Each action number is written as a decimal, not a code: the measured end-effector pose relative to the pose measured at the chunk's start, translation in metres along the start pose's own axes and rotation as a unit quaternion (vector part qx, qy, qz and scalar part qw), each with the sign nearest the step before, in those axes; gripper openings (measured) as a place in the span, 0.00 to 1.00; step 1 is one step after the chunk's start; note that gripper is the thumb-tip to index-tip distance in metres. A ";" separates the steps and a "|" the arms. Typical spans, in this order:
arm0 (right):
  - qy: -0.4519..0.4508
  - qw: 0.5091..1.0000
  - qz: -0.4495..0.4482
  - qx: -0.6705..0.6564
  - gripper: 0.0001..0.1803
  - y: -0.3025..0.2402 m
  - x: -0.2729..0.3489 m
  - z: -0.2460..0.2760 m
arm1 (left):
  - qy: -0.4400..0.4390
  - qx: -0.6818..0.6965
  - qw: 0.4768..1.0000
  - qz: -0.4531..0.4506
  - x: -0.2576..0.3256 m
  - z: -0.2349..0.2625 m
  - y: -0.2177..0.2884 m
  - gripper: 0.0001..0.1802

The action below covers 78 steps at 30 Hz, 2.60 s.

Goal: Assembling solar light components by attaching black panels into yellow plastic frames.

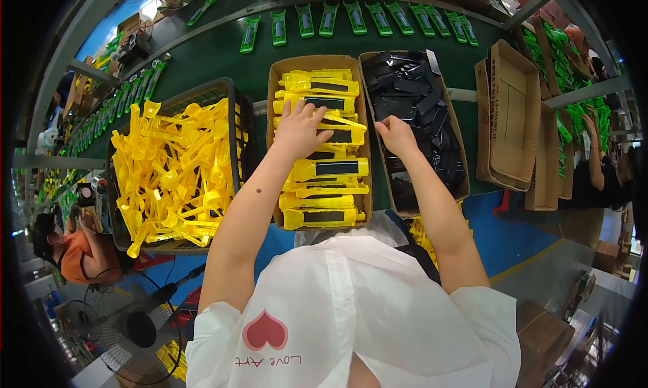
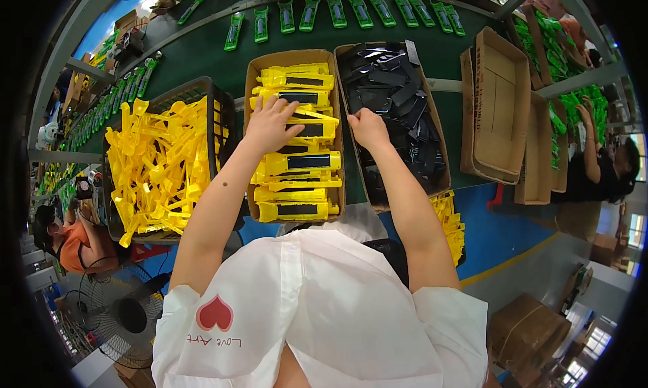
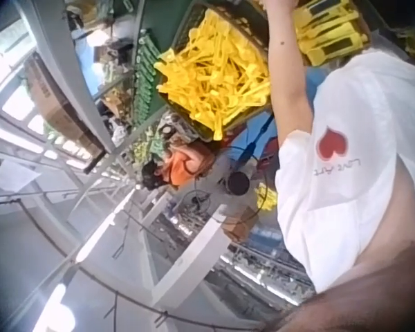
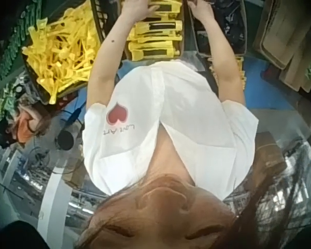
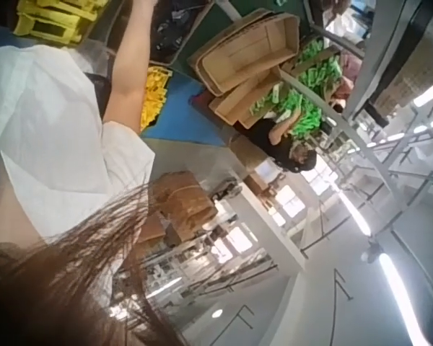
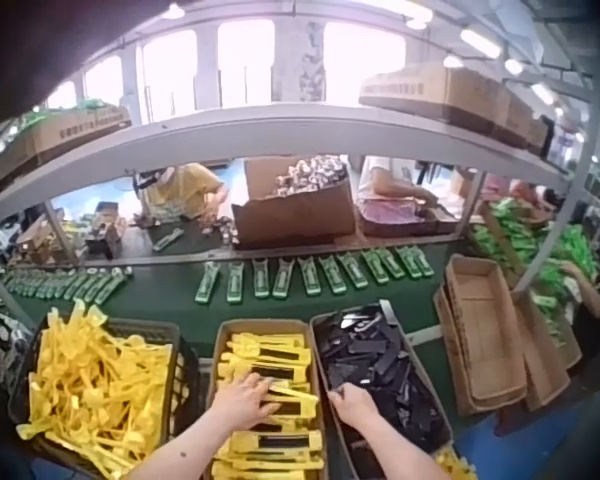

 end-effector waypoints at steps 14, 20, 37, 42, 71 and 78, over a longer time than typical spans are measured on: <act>0.193 0.976 0.087 -0.043 0.15 0.009 0.003 0.011 | 0.066 -0.011 0.990 0.126 0.022 -0.016 -0.013 0.23; 0.113 0.975 0.124 -0.146 0.15 -0.032 0.031 0.015 | 0.043 0.109 0.993 -0.024 0.048 -0.007 -0.020 0.20; -0.015 0.947 0.290 -0.136 0.09 -0.058 0.062 -0.024 | 0.154 0.134 0.977 -0.056 0.039 -0.020 -0.017 0.14; 0.121 0.955 0.208 -0.176 0.08 -0.054 0.055 -0.008 | 0.234 0.147 0.961 -0.020 0.030 -0.006 -0.028 0.12; -0.111 0.951 0.222 -0.184 0.13 -0.088 0.118 0.044 | -0.044 0.091 0.932 0.347 0.098 0.026 -0.193 0.13; -0.071 0.964 0.148 -0.211 0.12 -0.087 0.124 0.057 | 0.374 0.404 0.751 0.365 0.139 0.110 -0.151 0.10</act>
Point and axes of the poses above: each hand's wrist, its own x-axis away from the middle knuckle, its own z-axis out of the back of the hand, y = z × x, the point moved 2 cm from there along -x, towards the middle knuckle, and after that the axes turned 9 degrees about z, right-handed, at the moved point
